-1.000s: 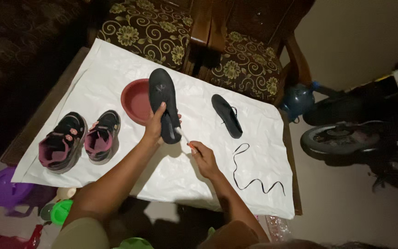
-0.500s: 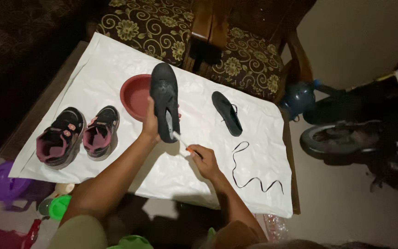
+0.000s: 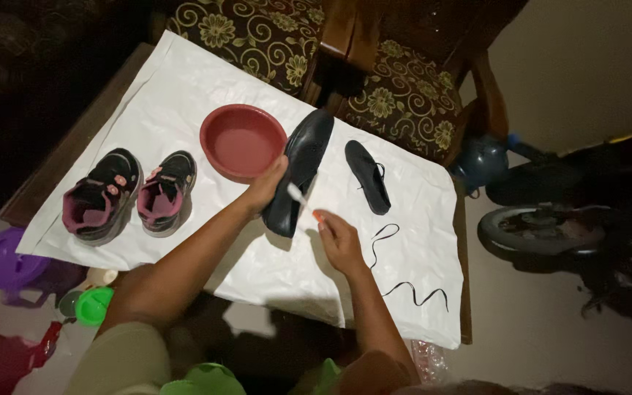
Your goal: The person scrubs a black slip-on shoe with a toothbrush dipped in water, then threads a black elastic cord through the shoe's eyelets and ties it. A second slip-on shoe and a pair of children's sneakers remain on the table.
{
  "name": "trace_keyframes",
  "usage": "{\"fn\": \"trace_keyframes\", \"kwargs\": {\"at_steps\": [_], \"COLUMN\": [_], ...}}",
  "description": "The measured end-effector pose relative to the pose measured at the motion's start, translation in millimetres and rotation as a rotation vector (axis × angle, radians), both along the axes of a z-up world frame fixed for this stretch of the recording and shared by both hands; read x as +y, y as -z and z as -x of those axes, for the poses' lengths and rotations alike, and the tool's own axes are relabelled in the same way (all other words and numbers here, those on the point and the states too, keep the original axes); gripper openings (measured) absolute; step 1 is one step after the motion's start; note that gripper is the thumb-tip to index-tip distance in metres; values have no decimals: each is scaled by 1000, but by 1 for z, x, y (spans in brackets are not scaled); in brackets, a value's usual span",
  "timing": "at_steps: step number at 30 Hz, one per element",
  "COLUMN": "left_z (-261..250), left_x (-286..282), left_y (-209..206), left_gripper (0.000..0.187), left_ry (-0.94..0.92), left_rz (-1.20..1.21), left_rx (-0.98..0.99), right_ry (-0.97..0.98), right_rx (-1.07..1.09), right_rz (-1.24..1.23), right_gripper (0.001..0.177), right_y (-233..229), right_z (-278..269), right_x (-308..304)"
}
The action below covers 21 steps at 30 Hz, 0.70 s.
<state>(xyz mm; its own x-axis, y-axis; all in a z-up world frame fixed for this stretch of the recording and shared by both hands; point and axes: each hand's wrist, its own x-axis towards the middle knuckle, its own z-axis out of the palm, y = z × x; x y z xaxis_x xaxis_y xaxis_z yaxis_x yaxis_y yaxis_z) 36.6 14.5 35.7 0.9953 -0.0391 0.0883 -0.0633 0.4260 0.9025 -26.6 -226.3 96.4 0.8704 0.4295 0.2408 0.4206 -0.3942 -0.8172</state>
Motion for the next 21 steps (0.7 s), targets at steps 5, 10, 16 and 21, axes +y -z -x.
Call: {"fn": "trace_keyframes", "kwargs": {"at_steps": [5, 10, 16, 21], "left_z": [8, 17, 14, 16], "left_x": [14, 5, 5, 11], "left_y": [-16, -35, -40, -48], "left_gripper": [68, 80, 86, 85], "left_ry": [146, 121, 48, 22], "left_rz": [106, -43, -200, -76], "left_rx": [144, -21, -80, 40], "right_ry": [-198, -29, -148, -269], "right_rx": [-80, -144, -12, -60], "right_rz": [162, -76, 129, 172], "right_gripper": [31, 27, 36, 35], "right_y": [2, 7, 2, 2], "right_z": [1, -6, -1, -2], "right_x": [-12, -5, -10, -13]}}
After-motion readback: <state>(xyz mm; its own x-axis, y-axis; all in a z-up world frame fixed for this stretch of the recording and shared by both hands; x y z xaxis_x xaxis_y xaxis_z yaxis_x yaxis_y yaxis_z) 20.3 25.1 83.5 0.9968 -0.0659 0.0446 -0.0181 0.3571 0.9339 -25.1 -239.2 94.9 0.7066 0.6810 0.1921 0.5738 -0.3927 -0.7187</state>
